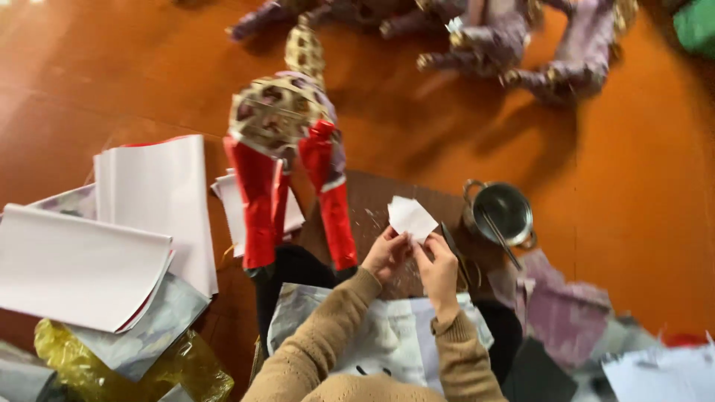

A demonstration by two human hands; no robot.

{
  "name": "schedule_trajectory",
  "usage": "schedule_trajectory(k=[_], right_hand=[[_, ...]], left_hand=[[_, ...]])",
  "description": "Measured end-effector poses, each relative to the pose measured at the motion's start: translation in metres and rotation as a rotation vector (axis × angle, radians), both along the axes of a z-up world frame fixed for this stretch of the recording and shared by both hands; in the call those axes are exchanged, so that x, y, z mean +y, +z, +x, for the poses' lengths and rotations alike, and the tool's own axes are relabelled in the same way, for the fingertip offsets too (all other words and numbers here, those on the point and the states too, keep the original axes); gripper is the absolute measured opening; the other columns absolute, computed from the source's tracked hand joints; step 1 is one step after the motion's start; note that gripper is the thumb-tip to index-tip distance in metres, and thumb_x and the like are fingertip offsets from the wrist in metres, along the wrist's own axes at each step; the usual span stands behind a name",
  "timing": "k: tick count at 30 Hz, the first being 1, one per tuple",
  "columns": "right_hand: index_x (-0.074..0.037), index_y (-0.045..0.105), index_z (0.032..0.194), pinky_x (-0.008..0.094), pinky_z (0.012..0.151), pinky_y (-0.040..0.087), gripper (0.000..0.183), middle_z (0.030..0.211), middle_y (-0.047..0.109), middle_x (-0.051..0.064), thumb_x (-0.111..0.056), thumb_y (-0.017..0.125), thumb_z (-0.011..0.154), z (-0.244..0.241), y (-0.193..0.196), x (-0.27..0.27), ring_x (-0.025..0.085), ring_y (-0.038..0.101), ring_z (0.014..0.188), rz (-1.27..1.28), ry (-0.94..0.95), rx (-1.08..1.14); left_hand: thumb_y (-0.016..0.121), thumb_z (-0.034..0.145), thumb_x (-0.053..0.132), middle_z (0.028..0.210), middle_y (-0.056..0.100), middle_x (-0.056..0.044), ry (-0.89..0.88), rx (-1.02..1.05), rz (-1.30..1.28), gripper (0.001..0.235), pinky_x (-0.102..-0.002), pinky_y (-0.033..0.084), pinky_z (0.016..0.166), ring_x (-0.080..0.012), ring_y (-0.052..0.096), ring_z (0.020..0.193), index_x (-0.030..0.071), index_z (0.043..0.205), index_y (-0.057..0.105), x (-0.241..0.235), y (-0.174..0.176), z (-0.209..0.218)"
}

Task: Wrapping a giraffe-shaped frame with red paper strips and glue

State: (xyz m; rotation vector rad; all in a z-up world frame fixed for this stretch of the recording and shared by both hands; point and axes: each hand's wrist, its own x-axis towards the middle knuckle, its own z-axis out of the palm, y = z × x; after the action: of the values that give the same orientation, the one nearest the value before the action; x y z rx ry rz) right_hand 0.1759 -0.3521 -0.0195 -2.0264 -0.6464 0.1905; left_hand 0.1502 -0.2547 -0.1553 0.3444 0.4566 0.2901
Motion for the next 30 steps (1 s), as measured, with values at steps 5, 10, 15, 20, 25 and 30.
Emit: schedule_trajectory(k=[5, 10, 15, 20, 25, 30], right_hand=[[-0.002, 0.069, 0.086, 0.032, 0.083, 0.053, 0.009, 0.089, 0.064, 0.009, -0.009, 0.063, 0.088, -0.002, 0.045, 0.028, 0.016, 0.062, 0.088, 0.175, 0.184, 0.259], [-0.001, 0.065, 0.101, 0.04, 0.085, 0.051, 0.019, 0.091, 0.063, 0.014, -0.013, 0.054, 0.093, 0.032, 0.064, 0.07, 0.023, 0.062, 0.086, 0.23, 0.27, 0.351], [0.005, 0.063, 0.104, 0.038, 0.08, 0.054, 0.023, 0.089, 0.06, 0.01, -0.009, 0.057, 0.087, 0.036, 0.096, 0.127, 0.017, 0.06, 0.086, 0.416, 0.381, 0.332], [-0.003, 0.065, 0.088, 0.025, 0.058, 0.04, 0.008, 0.072, 0.055, 0.005, -0.007, 0.059, 0.085, 0.009, 0.135, 0.128, 0.011, 0.047, 0.066, 0.233, 0.625, 0.26], [-0.006, 0.063, 0.08, 0.024, 0.055, 0.037, 0.004, 0.068, 0.052, 0.003, -0.006, 0.064, 0.084, 0.002, 0.117, 0.112, 0.009, 0.046, 0.064, 0.153, 0.745, 0.243], [-0.003, 0.058, 0.078, 0.03, 0.058, 0.042, 0.006, 0.068, 0.052, 0.005, -0.003, 0.062, 0.083, -0.011, 0.138, 0.095, 0.013, 0.045, 0.068, 0.036, 0.878, 0.289]], left_hand=[[0.07, 0.09, 0.035, 0.107, 0.072, -0.011, 0.086, -0.399, -0.637, 0.03, -0.046, 0.059, 0.075, -0.0271, 0.071, 0.091, 0.012, 0.109, 0.068, 0.079, -0.009, -0.028], [0.062, 0.093, 0.03, 0.11, 0.07, -0.011, 0.168, -0.371, -0.595, 0.03, -0.04, 0.056, 0.076, -0.0255, 0.069, 0.097, 0.009, 0.114, 0.065, 0.169, 0.095, -0.004], [0.04, 0.099, 0.044, 0.121, 0.062, -0.023, 0.269, 0.274, 0.194, 0.055, -0.039, 0.041, 0.098, -0.0329, 0.058, 0.114, 0.0, 0.127, 0.055, 0.148, 0.21, -0.087], [0.029, 0.099, 0.059, 0.097, 0.064, -0.024, 0.291, 0.629, 0.719, 0.07, -0.038, 0.041, 0.088, -0.0332, 0.06, 0.096, -0.003, 0.099, 0.06, 0.126, 0.238, -0.095], [0.024, 0.096, 0.067, 0.092, 0.068, -0.032, 0.128, 0.823, 0.902, 0.092, -0.053, 0.042, 0.089, -0.0475, 0.059, 0.108, -0.011, 0.08, 0.07, 0.111, 0.174, -0.09], [0.027, 0.099, 0.059, 0.08, 0.066, -0.03, 0.092, 0.771, 1.007, 0.084, -0.052, 0.044, 0.081, -0.04, 0.06, 0.091, -0.009, 0.074, 0.07, 0.095, 0.161, -0.097]])
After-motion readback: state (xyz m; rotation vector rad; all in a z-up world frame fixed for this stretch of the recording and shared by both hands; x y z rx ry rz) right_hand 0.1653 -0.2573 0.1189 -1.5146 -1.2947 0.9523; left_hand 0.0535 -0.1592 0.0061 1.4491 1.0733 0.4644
